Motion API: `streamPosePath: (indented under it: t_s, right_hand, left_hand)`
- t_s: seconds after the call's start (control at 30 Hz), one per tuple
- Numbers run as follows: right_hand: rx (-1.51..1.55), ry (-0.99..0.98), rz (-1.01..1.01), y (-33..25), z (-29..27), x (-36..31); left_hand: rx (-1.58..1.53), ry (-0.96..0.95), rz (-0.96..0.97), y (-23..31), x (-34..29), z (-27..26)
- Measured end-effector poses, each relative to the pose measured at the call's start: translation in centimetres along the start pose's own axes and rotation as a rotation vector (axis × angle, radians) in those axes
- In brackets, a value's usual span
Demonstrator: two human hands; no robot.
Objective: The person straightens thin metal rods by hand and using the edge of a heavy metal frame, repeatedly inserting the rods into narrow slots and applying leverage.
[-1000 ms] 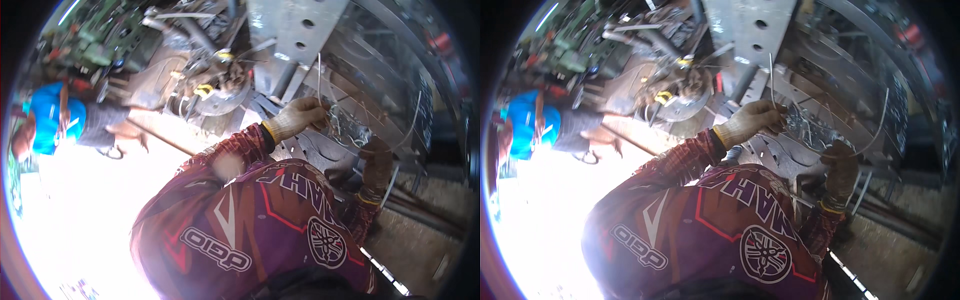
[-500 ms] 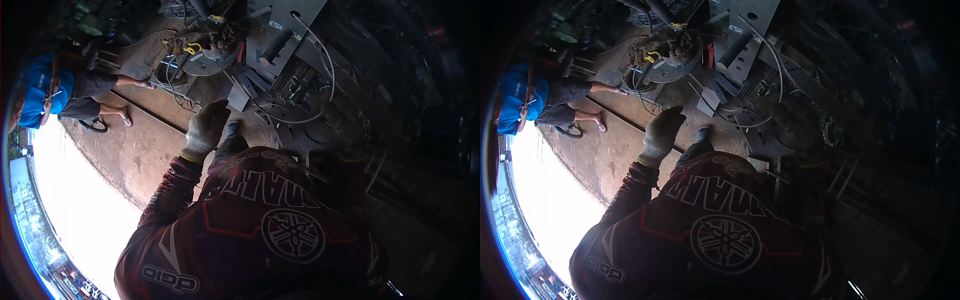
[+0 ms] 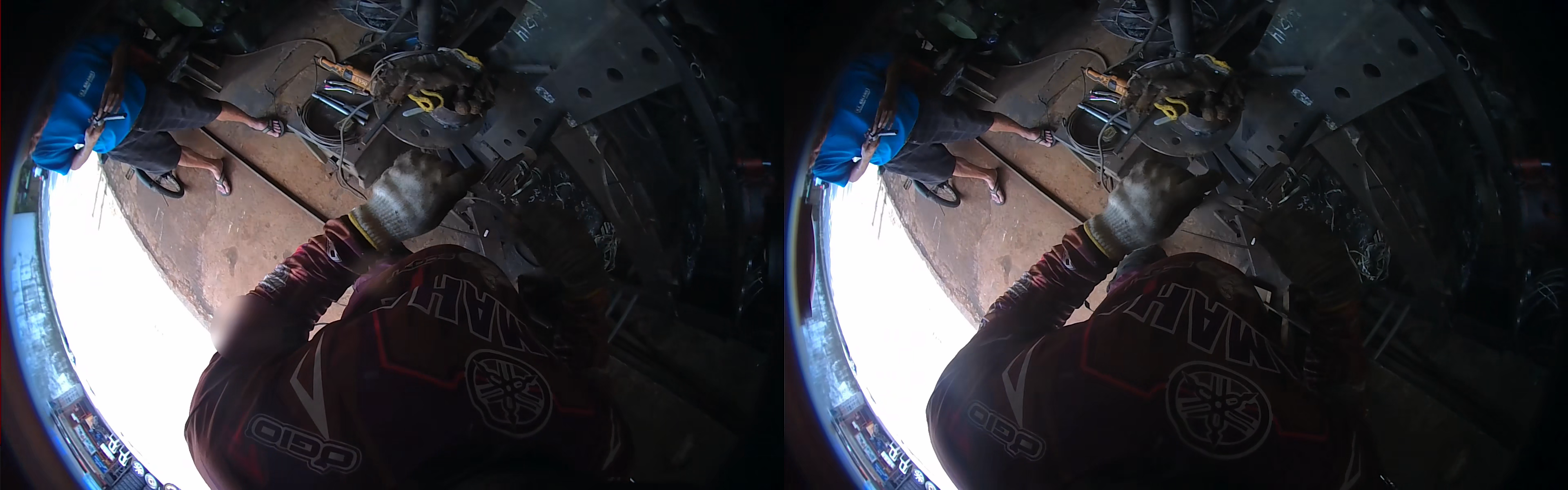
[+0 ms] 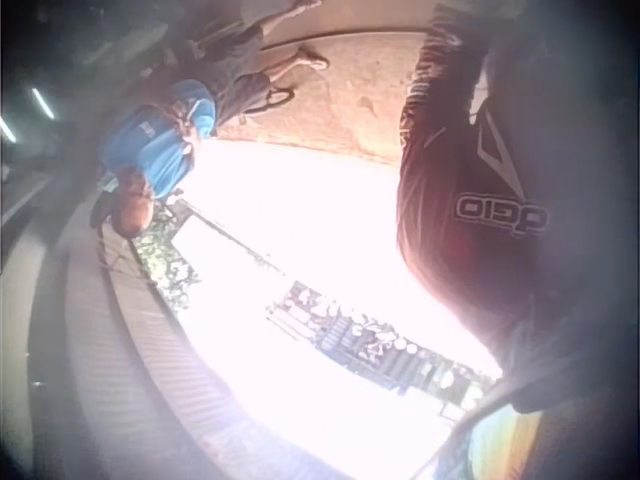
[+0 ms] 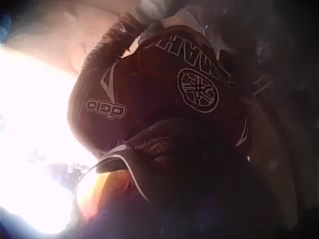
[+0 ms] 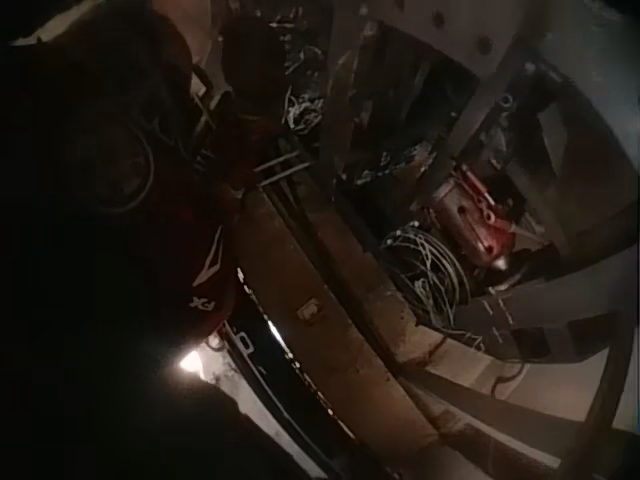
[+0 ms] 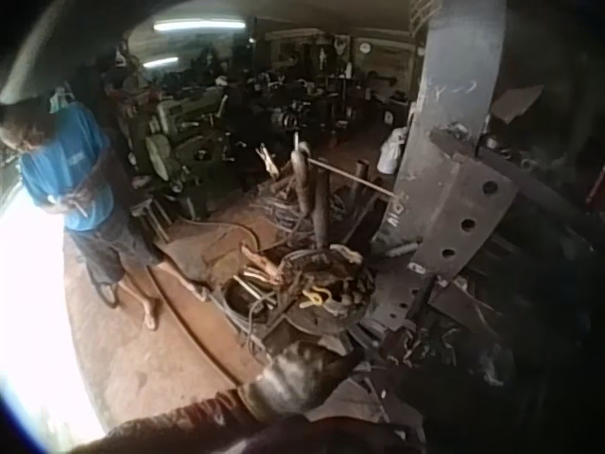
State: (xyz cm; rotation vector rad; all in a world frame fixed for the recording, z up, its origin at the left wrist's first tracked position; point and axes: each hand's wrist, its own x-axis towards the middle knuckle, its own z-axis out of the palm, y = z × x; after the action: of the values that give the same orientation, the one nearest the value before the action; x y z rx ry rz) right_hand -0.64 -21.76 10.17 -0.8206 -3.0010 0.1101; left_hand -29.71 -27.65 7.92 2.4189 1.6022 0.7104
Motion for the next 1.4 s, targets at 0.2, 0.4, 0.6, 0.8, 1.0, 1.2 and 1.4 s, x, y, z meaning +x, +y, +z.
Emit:
streamPosePath:
  t_s: [0.2, 0.4, 0.6, 0.8, 1.0, 1.2, 1.4]
  right_hand:
    - [0.61, 0.014, 0.347, -4.4, 3.8, 7.7]
    - [0.14, -0.309, 0.228, -1.4, 14.9, 2.3]
    - [-0.064, -0.481, 0.116, -1.4, 25.8, -9.5]
    - [1.005, -0.141, 1.065, -7.4, 25.3, -7.7]
    - [1.078, -0.201, 1.478, -10.3, 22.5, -9.3]
    - [1.035, -0.313, 1.567, -11.3, 21.1, -10.7]
    - [1.03, -0.369, 1.617, -12.3, 20.9, -10.6]
  left_hand:
    - [-0.243, -0.24, -0.114, -8.4, -6.4, -3.0]
    - [-0.327, -0.235, 0.149, -18.1, -12.3, -12.9]
    - [-0.582, -0.143, -0.8, -25.7, -14.1, -22.5]
    - [-0.643, 0.071, -0.827, -34.1, -11.0, -12.7]
    - [0.309, -0.313, -0.535, -42.1, -7.3, 3.3]
    - [0.236, -0.526, -0.77, -43.2, -11.1, 16.0]
    - [0.314, -0.574, -0.674, -43.2, -9.9, 15.0]
